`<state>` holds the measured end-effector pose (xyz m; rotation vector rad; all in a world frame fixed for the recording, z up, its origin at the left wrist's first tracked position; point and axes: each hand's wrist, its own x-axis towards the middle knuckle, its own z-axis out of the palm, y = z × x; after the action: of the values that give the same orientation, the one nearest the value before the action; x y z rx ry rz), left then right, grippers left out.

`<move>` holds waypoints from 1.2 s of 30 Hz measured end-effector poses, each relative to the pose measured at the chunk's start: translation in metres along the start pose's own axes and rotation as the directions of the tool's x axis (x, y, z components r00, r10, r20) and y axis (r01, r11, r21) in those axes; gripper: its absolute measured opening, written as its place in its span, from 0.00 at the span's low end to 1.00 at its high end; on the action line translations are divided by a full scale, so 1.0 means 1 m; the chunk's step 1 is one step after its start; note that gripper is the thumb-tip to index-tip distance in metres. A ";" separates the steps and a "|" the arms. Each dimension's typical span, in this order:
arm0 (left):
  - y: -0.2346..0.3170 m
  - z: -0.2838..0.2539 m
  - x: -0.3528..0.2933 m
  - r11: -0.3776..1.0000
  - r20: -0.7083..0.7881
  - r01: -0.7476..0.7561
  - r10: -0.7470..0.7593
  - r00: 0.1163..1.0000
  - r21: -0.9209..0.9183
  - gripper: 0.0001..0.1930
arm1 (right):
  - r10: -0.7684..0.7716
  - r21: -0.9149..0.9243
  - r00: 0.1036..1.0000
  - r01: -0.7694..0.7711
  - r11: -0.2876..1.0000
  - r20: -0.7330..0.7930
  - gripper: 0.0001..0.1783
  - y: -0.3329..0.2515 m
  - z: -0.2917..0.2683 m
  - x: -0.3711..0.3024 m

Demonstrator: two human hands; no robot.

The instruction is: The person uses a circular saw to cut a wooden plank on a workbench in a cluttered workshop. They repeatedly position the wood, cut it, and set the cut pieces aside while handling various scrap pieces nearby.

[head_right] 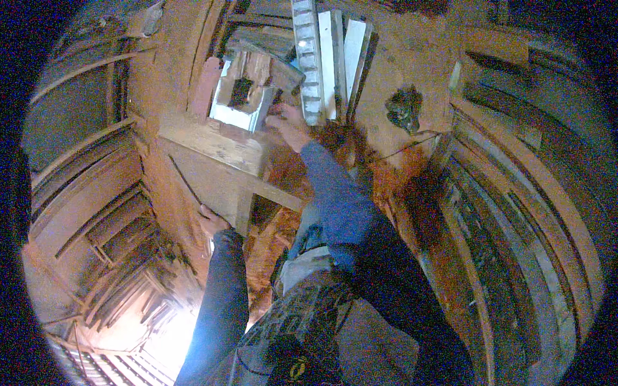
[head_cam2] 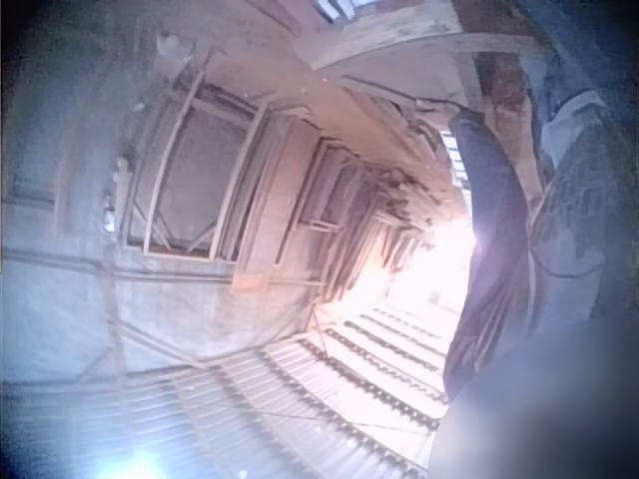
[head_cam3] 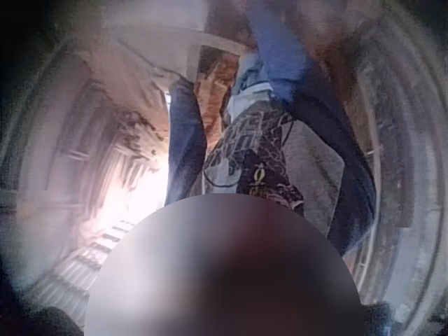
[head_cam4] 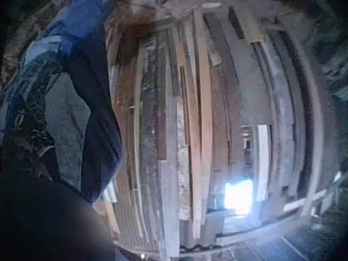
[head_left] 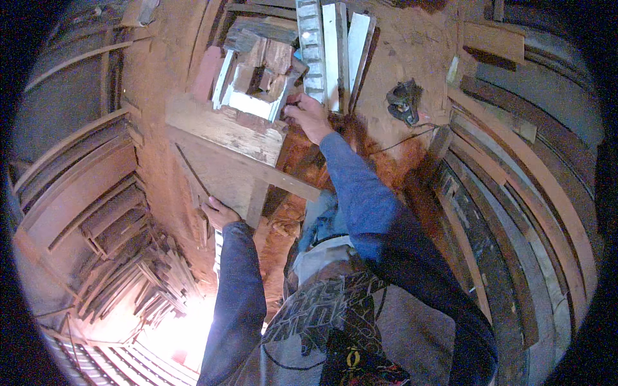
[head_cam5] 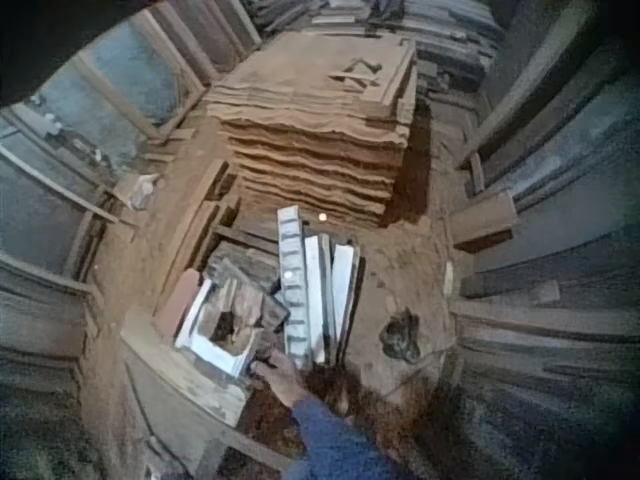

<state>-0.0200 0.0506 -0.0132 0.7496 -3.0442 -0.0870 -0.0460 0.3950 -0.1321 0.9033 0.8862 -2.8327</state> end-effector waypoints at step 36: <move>0.014 -0.008 0.002 0.979 -0.006 -0.117 0.118 0.993 -0.166 0.32 | -0.062 -0.502 0.992 0.112 0.858 0.114 0.21 -0.027 0.037 -0.090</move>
<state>-0.0284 0.0619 -0.0046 0.5577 -3.0276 -0.3364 0.0038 0.3860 -0.0445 0.6608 1.5884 -2.4654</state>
